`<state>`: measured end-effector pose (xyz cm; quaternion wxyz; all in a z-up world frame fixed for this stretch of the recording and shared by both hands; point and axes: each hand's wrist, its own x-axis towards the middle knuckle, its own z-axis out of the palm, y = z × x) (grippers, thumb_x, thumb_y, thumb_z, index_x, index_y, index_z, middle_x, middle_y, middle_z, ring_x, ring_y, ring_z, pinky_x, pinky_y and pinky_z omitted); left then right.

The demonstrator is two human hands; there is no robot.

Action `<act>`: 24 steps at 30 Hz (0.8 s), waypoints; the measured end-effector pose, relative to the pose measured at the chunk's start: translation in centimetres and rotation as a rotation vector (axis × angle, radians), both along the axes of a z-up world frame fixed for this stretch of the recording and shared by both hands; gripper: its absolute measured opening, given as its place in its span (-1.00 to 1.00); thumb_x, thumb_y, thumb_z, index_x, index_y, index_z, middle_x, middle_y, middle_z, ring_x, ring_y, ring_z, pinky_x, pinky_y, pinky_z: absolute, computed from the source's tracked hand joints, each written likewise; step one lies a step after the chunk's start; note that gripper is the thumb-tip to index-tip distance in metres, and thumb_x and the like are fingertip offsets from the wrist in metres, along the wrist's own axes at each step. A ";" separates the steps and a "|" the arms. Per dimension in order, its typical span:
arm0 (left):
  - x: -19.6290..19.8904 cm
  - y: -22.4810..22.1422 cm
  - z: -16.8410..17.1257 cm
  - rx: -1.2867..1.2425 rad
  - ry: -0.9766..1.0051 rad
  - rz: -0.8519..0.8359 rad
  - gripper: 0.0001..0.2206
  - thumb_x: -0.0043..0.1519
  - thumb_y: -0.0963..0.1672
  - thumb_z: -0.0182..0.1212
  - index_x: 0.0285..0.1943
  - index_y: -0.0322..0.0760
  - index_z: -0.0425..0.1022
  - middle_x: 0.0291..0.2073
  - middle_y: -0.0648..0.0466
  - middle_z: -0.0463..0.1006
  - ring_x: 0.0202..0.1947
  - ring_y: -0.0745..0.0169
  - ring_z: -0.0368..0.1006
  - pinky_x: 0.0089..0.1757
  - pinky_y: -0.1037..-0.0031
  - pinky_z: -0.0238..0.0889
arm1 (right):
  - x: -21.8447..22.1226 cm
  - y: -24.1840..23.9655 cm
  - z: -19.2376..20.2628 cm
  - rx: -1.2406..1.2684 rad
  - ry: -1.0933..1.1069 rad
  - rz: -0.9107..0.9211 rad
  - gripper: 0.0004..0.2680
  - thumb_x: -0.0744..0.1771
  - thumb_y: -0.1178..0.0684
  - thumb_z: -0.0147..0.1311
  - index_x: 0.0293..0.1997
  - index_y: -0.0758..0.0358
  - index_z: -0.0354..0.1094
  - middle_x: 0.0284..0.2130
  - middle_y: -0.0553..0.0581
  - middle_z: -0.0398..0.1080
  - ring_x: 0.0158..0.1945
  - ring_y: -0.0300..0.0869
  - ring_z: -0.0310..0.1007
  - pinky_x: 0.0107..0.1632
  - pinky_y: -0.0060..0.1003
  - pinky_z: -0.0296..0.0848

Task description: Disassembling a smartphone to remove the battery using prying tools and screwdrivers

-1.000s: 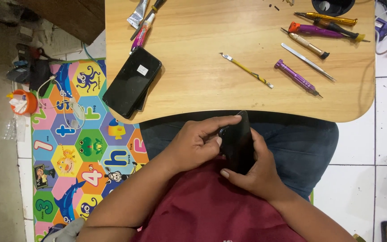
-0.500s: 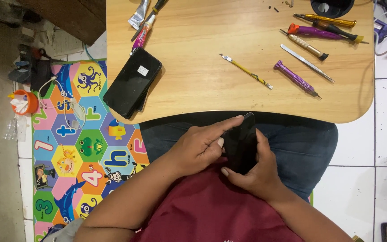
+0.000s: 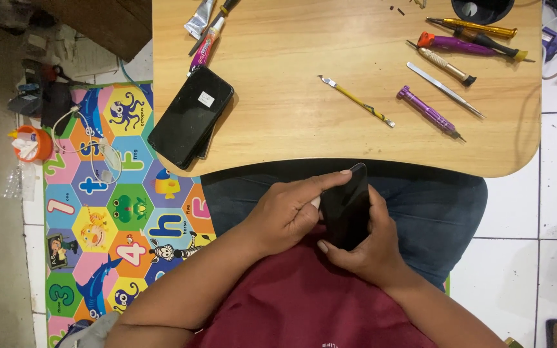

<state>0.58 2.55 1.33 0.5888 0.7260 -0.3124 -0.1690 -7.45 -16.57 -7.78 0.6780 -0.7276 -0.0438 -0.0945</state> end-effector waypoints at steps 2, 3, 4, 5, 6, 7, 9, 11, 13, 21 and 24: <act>0.0 0.0 -0.1 -0.016 0.013 0.003 -0.51 0.27 -0.21 -0.19 0.41 -0.46 0.35 0.21 -0.31 0.51 0.25 -0.22 0.44 0.15 0.03 0.36 | 0.0 0.1 0.1 -0.009 0.003 -0.005 -0.21 0.05 0.13 0.52 0.36 0.42 0.04 -0.16 0.30 0.53 -0.13 -0.04 0.60 -0.05 -0.06 0.62; 0.0 0.0 -0.2 -0.032 0.027 0.005 -0.51 0.27 -0.21 -0.19 0.40 -0.46 0.36 0.20 -0.31 0.52 0.23 -0.20 0.45 0.14 0.05 0.37 | 0.0 0.2 0.1 -0.018 0.005 -0.010 -0.20 0.04 0.11 0.53 0.36 0.42 0.04 -0.16 0.31 0.52 -0.14 -0.05 0.59 -0.05 -0.05 0.61; 0.0 0.1 -0.1 -0.033 0.026 0.005 -0.51 0.27 -0.21 -0.19 0.40 -0.46 0.36 0.20 -0.31 0.52 0.23 -0.20 0.45 0.14 0.05 0.37 | 0.0 0.2 0.0 -0.019 0.005 -0.010 -0.20 0.04 0.11 0.53 0.36 0.42 0.04 -0.16 0.31 0.52 -0.14 -0.05 0.59 -0.05 -0.05 0.61; 0.0 0.1 -0.1 -0.048 0.050 -0.002 -0.51 0.27 -0.21 -0.19 0.41 -0.44 0.35 0.18 -0.29 0.54 0.19 -0.12 0.48 0.14 0.06 0.38 | -0.1 0.2 -0.1 -0.040 -0.006 -0.020 -0.19 0.03 0.11 0.54 0.36 0.42 0.04 -0.15 0.31 0.50 -0.14 -0.04 0.58 -0.05 -0.04 0.61; 0.0 0.1 0.0 -0.064 0.073 -0.009 -0.50 0.27 -0.21 -0.18 0.42 -0.43 0.34 0.15 -0.27 0.56 0.15 -0.05 0.51 0.13 0.08 0.39 | -0.1 0.2 -0.2 -0.062 -0.018 -0.030 -0.18 0.02 0.12 0.54 0.37 0.42 0.03 -0.14 0.32 0.49 -0.13 -0.04 0.57 -0.05 -0.03 0.61; 0.0 0.2 -0.1 -0.065 0.072 -0.009 -0.50 0.27 -0.21 -0.18 0.42 -0.43 0.34 0.15 -0.27 0.56 0.15 -0.05 0.51 0.13 0.08 0.39 | 0.0 0.0 -0.4 -0.064 -0.018 -0.029 -0.18 0.02 0.12 0.54 0.37 0.42 0.03 -0.14 0.32 0.49 -0.13 -0.04 0.57 -0.05 -0.03 0.61; 0.1 0.6 -0.3 -0.105 0.202 -0.071 -0.45 0.28 -0.18 -0.11 0.53 -0.44 0.18 0.25 -0.23 0.50 0.32 -0.06 0.38 0.24 0.09 0.27 | 0.3 -0.5 -0.8 -0.201 -0.055 -0.098 -0.16 -0.02 0.03 0.59 0.32 0.42 0.06 -0.30 0.28 0.48 -0.31 0.04 0.60 -0.27 -0.09 0.63; 0.1 0.8 -1.0 -0.111 0.222 -0.093 -0.48 0.29 -0.18 -0.09 0.50 -0.42 0.24 0.26 -0.21 0.50 0.31 -0.03 0.38 0.22 0.13 0.29 | 0.5 -0.5 -0.7 -0.210 -0.079 -0.093 -0.16 0.00 0.02 0.59 0.32 0.43 0.05 -0.30 0.28 0.49 -0.33 0.05 0.60 -0.29 -0.08 0.62; 0.1 1.0 -0.2 -0.116 0.241 -0.107 -0.50 0.30 -0.18 -0.06 0.47 -0.40 0.30 0.27 -0.19 0.50 0.31 0.00 0.38 0.21 0.16 0.31 | 0.6 -0.2 -0.7 -0.216 -0.104 -0.081 -0.17 0.01 0.01 0.58 0.32 0.43 0.04 -0.30 0.29 0.49 -0.34 0.07 0.61 -0.31 -0.08 0.61; -0.3 1.4 1.0 -0.026 0.231 -0.115 -0.56 0.30 -0.20 0.04 0.40 -0.42 0.37 0.17 -0.26 0.56 0.17 -0.07 0.51 0.08 0.19 0.44 | 0.3 -0.2 -2.9 -0.206 -0.190 -0.090 -0.11 -0.01 -0.06 0.57 0.36 0.49 0.00 -0.33 0.27 0.44 -0.39 0.03 0.56 -0.33 -0.12 0.60; 0.0 0.8 3.2 0.148 0.181 -0.103 -0.56 0.17 -0.22 0.13 0.28 -0.26 0.51 -0.52 0.13 0.58 -0.63 0.43 0.26 -0.50 0.63 0.12 | 0.1 -0.5 -3.8 -0.159 -0.188 -0.061 -0.09 -0.02 -0.02 0.59 0.38 0.49 -0.01 -0.31 0.25 0.45 -0.35 0.01 0.59 -0.29 -0.18 0.62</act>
